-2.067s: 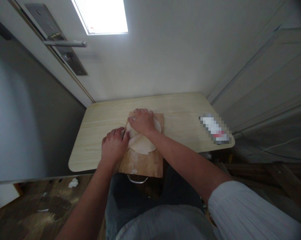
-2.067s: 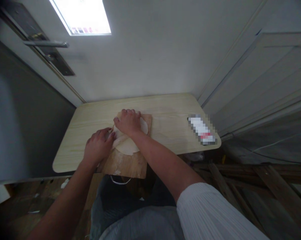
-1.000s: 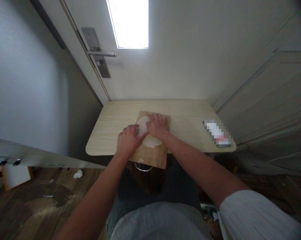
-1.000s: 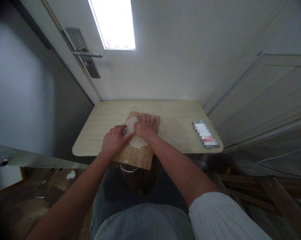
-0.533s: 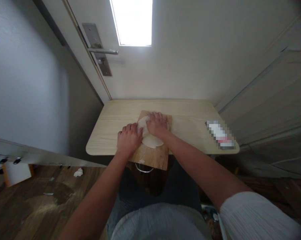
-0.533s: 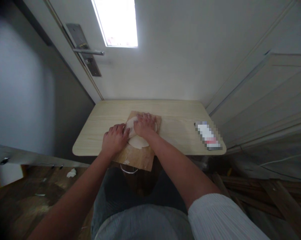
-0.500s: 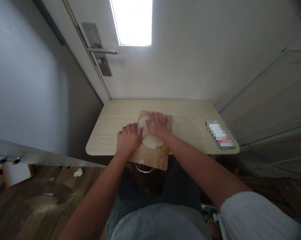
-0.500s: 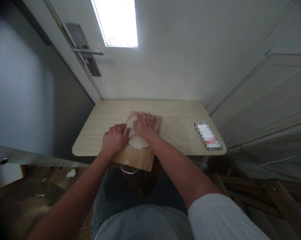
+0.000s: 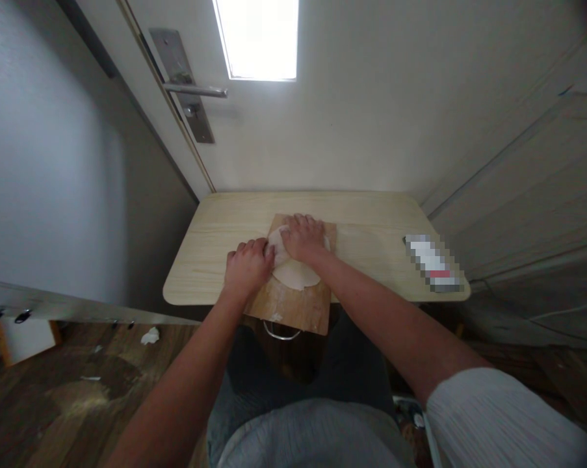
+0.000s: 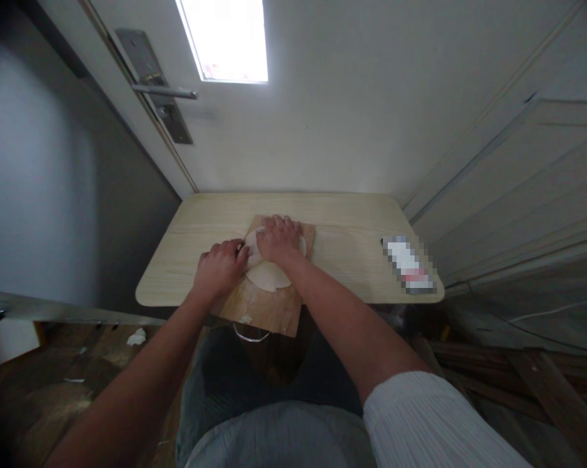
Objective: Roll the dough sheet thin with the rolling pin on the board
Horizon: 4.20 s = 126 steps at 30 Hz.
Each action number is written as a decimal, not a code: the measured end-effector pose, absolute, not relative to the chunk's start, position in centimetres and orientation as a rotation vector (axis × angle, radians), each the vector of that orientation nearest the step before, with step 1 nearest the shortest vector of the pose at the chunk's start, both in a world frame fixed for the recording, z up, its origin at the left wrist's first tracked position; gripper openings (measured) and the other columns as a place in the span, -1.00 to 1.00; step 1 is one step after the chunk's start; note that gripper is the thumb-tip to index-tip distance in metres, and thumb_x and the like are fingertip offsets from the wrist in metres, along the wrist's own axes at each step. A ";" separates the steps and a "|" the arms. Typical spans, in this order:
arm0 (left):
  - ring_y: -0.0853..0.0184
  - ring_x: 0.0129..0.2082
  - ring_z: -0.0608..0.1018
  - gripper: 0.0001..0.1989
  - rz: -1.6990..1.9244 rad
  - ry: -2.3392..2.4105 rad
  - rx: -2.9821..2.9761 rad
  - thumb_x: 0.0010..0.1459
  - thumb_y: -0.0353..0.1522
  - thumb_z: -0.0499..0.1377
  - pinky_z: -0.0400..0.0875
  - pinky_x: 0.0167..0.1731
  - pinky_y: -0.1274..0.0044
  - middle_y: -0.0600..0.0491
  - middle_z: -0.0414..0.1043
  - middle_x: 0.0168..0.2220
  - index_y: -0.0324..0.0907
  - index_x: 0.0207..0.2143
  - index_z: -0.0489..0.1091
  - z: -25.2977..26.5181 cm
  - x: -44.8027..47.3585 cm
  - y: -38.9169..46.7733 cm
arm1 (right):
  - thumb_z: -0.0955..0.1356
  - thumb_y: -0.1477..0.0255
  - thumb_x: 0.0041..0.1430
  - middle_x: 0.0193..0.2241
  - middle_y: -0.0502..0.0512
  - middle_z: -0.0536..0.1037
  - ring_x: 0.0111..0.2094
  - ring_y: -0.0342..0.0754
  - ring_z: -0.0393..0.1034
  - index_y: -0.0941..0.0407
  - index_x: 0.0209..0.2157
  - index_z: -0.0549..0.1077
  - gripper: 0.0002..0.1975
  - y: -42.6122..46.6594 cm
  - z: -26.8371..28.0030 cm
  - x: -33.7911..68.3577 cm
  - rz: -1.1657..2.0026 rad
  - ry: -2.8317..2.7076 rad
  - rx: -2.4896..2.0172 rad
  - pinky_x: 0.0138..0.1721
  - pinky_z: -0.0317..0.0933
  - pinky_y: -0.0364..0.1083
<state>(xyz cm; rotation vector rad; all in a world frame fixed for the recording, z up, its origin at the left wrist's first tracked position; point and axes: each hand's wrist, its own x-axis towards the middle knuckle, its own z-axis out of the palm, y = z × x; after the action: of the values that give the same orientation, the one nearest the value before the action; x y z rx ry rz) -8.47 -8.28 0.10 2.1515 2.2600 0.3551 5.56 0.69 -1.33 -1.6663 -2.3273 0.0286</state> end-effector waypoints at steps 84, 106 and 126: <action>0.14 -0.20 0.57 -0.50 0.202 2.121 2.216 0.37 -0.11 -0.20 0.33 -0.23 0.36 -0.05 0.59 -0.24 -0.08 -0.25 0.49 -0.5 -12.2 -2.8 | 0.08 0.24 0.41 -0.07 0.38 0.52 -0.01 0.22 0.35 0.22 -0.05 0.46 -0.53 7.8 -1.3 -0.7 0.030 -2.176 -1.786 -0.02 0.16 0.18; 0.14 -0.09 0.53 -0.70 0.327 2.188 2.039 0.35 -0.24 -0.13 0.38 -0.17 0.36 -0.14 0.50 -0.11 -0.14 -0.12 0.33 -1.6 -12.0 -3.2 | 0.13 0.28 0.35 0.12 0.29 0.43 0.13 0.23 0.22 0.09 0.11 0.42 -0.57 5.8 -2.0 1.5 0.059 -2.212 -1.791 0.13 0.00 0.30; 0.06 0.03 0.42 -0.67 0.276 2.139 2.245 0.35 -0.22 -0.09 0.34 -0.08 0.29 -0.16 0.42 -0.01 -0.18 -0.01 0.31 -1.2 -11.0 -4.7 | 0.15 0.24 0.33 0.33 0.18 0.21 0.30 0.28 0.03 0.00 0.31 0.22 -0.45 2.7 -2.4 3.8 0.110 -2.208 -1.823 0.25 -0.22 0.41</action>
<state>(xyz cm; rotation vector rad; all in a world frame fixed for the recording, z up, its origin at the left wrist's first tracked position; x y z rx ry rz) -11.02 -4.67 -1.20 2.2453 2.1387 0.2762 3.82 2.68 -2.40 -1.8226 -2.2080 0.1102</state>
